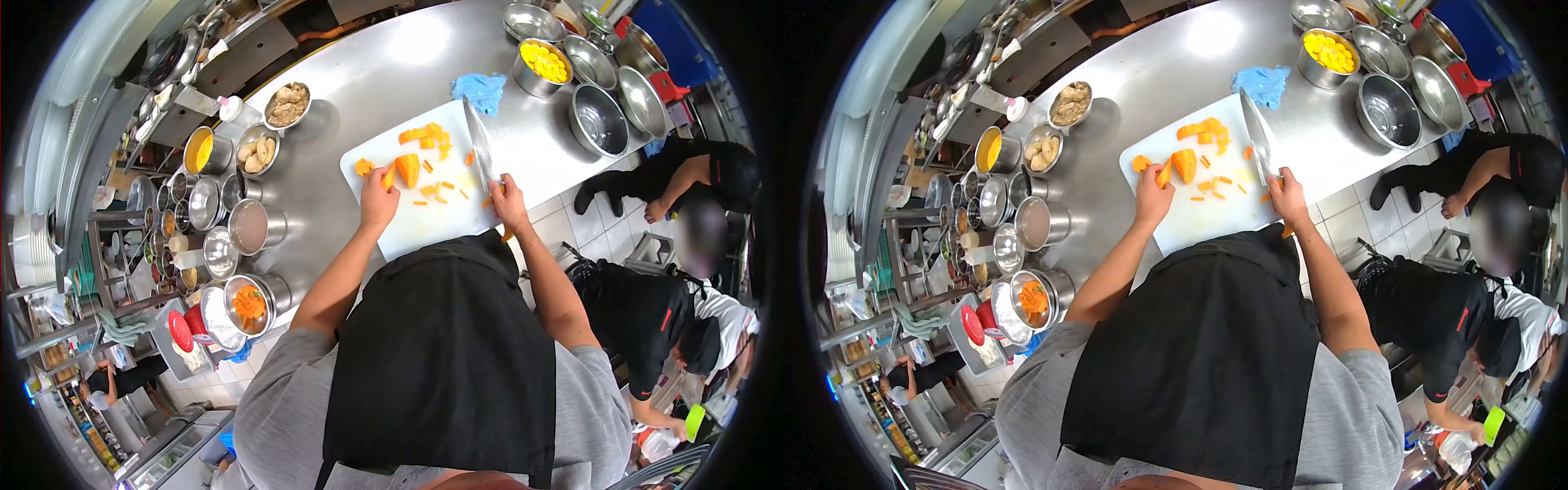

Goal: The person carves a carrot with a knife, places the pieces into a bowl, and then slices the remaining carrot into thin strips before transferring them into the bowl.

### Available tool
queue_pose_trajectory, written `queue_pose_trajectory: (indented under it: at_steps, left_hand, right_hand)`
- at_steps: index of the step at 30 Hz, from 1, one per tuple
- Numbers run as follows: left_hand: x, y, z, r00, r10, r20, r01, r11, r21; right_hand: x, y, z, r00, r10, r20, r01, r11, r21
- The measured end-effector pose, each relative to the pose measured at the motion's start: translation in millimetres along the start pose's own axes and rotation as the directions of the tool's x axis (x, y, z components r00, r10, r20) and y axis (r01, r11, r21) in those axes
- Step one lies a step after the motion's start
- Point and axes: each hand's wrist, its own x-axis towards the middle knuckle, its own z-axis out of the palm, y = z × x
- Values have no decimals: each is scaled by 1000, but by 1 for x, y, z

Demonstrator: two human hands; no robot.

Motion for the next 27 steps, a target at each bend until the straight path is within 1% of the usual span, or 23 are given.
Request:
queue_pose_trajectory:
  at_steps: [1, 2, 4, 5, 6, 7, 8, 10, 12, 14, 15, 17, 18, 20, 21, 22, 23, 24, 25, 26, 27]
  left_hand:
    - [-4, -2, -3, 997, -71, -12, 71, 996, -57]
    - [-8, -6, -6, 998, -70, -3, 70, 996, -54]
    - [-18, -17, -12, 980, -198, 18, 195, 942, -272]
    - [-23, -22, -15, 980, -199, 21, 197, 942, -270]
    - [-29, -25, -19, 975, -216, 57, 223, 924, -311]
    - [-34, -27, -22, 968, -234, 93, 251, 902, -351]
    - [-38, -30, -23, 967, -238, 91, 255, 901, -352]
    - [-47, -37, -25, 985, -139, 101, 168, 902, -398]
    - [-51, -42, -32, 983, -151, 108, 182, 899, -398]
    - [-54, -43, -41, 980, -162, 116, 195, 897, -397]
    - [-56, -43, -45, 977, -177, 115, 209, 894, -396]
    - [-56, -51, -44, 976, -187, 117, 218, 890, -401]
    - [-57, -62, -38, 977, -168, 135, 208, 894, -396]
    - [-57, -67, -31, 977, -144, 159, 197, 896, -399]
    - [-55, -64, -30, 983, -124, 135, 164, 926, -341]
    - [-54, -60, -29, 989, -105, 108, 131, 951, -280]
    - [-53, -56, -28, 989, -103, 107, 130, 950, -285]
    - [-52, -50, -29, 991, -78, 110, 101, 971, -219]
    - [-51, -45, -30, 992, -52, 115, 69, 986, -150]
    - [-50, -42, -30, 993, -48, 111, 65, 986, -153]
    - [-50, -39, -30, 995, 41, 91, -35, 997, -73]
  right_hand:
    - [1, 3, 0, 1000, 8, -3, -8, 1000, 4]
    - [2, 5, 1, 1000, -2, -7, 2, 1000, 14]
    - [4, 8, 3, 1000, -7, -12, 7, 1000, 25]
    - [5, 9, 3, 1000, -18, -18, 18, 1000, 7]
    - [5, 9, 3, 999, -31, -22, 31, 999, -14]
    - [4, 9, 3, 999, -30, -21, 30, 999, -15]
    - [3, 9, 3, 998, -39, -42, 39, 999, 0]
    - [-2, 8, 3, 997, -53, -49, 54, 999, 10]
    - [-20, 7, -6, 989, -134, 62, 143, 977, -157]
    - [-54, -19, -25, 953, -128, 273, 201, 944, -261]
    - [-68, -27, -32, 950, -129, 283, 207, 942, -264]
    - [-90, -36, -41, 838, -187, 513, 375, 880, -292]
    - [-95, -30, -41, 841, -185, 508, 373, 878, -299]
    - [-101, -15, -39, 836, -188, 516, 350, 906, -237]
    - [-102, -16, -40, 839, -186, 512, 349, 905, -244]
    - [-101, -18, -40, 866, -150, 477, 326, 893, -310]
    - [-100, -19, -41, 890, -117, 441, 300, 878, -372]
    - [-96, -17, -43, 900, -166, 402, 336, 854, -398]
    - [-95, -15, -45, 901, -168, 400, 337, 852, -400]
    - [-93, -14, -49, 915, -169, 367, 316, 866, -387]
    - [-93, -18, -52, 928, -169, 333, 294, 880, -373]
